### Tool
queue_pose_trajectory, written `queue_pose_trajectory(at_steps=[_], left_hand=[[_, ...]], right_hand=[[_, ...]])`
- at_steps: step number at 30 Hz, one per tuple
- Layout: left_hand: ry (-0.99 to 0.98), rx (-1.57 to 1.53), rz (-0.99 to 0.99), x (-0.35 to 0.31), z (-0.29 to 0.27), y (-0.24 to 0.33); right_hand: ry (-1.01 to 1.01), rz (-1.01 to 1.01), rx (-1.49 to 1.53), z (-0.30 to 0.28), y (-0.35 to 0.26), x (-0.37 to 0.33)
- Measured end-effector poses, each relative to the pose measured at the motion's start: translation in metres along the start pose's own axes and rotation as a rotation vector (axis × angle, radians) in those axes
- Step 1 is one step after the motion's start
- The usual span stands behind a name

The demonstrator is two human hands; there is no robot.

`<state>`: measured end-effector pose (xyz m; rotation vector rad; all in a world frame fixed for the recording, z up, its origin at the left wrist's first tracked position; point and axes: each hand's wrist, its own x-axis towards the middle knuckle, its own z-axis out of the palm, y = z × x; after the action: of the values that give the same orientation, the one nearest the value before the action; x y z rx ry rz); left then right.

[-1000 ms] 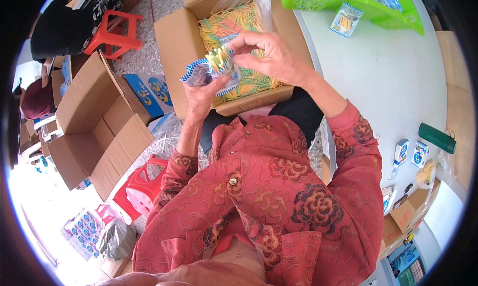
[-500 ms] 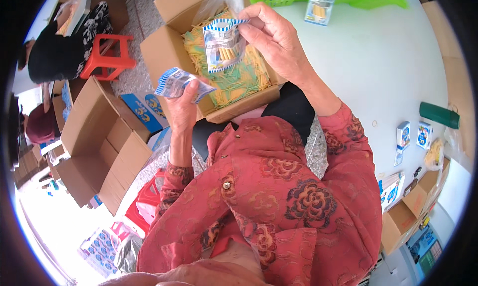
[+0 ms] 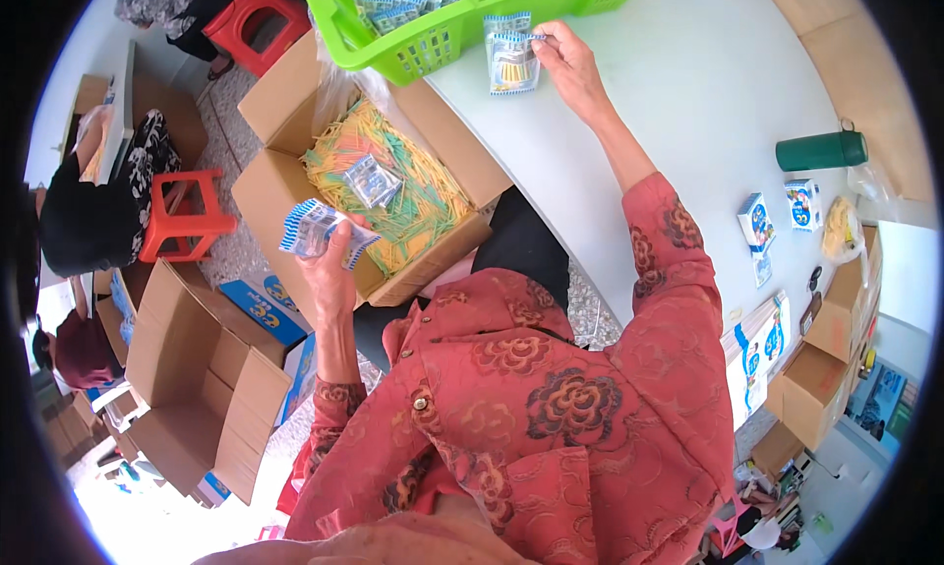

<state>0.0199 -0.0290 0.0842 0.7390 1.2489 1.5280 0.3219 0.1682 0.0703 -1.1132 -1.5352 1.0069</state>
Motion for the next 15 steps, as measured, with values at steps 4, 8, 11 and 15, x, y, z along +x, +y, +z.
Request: queue_pose_trajectory(at_steps=[4, 8, 11, 15], left_hand=[[-0.036, 0.012, -0.018, -0.001, 0.010, 0.003], [-0.002, 0.012, 0.001, -0.001, 0.012, 0.001], [0.030, 0.062, -0.007, -0.001, 0.021, 0.006], [-0.043, 0.097, -0.001, 0.004, 0.020, -0.004]], right_hand=[[0.023, -0.031, -0.059, -0.006, 0.020, 0.014], [0.170, -0.142, -0.284, 0.004, 0.014, 0.018], [0.290, -0.286, -0.445, 0.024, -0.018, 0.003], [-0.209, -0.191, -0.091, 0.074, -0.075, -0.044]])
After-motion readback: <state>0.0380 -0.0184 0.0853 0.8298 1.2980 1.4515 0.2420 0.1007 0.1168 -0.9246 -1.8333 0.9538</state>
